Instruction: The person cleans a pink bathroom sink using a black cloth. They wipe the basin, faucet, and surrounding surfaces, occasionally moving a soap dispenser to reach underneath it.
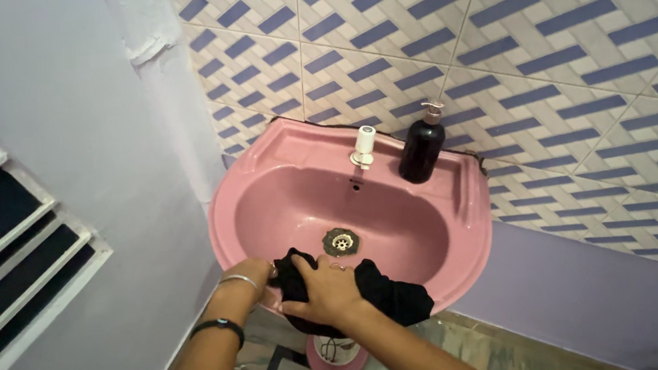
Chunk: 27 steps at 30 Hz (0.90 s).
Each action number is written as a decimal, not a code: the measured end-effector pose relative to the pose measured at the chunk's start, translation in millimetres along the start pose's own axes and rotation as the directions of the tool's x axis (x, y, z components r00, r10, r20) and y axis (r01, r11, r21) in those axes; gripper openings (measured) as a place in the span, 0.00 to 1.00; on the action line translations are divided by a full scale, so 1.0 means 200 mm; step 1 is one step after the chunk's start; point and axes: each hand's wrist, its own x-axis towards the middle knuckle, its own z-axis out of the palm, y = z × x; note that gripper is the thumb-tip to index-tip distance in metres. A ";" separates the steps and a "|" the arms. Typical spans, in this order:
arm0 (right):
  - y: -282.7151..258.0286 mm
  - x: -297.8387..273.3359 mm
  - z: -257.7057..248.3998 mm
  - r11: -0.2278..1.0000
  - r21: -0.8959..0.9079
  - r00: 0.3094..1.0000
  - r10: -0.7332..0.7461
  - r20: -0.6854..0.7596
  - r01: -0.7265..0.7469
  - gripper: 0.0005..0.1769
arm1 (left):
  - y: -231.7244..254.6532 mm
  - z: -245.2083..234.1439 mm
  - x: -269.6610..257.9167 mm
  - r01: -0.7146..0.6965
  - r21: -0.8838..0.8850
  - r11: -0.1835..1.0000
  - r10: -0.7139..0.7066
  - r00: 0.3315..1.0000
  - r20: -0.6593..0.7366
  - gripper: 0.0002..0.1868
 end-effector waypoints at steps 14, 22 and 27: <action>0.45 -0.22 -0.28 0.922 0.062 0.915 -0.387 0.113 0.382 0.56 | 0.01 -0.01 0.04 -0.164 0.181 0.970 0.166 0.986 0.008 0.35; 0.96 -0.20 -0.65 0.807 -0.058 0.775 -0.540 0.327 0.587 0.61 | 0.04 0.00 -0.02 -0.125 0.145 0.982 0.131 0.991 -0.028 0.33; 0.98 -0.20 -0.64 0.885 -0.118 0.850 -0.385 0.359 0.451 0.61 | -0.02 0.02 0.00 -0.166 0.092 0.982 0.173 0.982 -0.073 0.33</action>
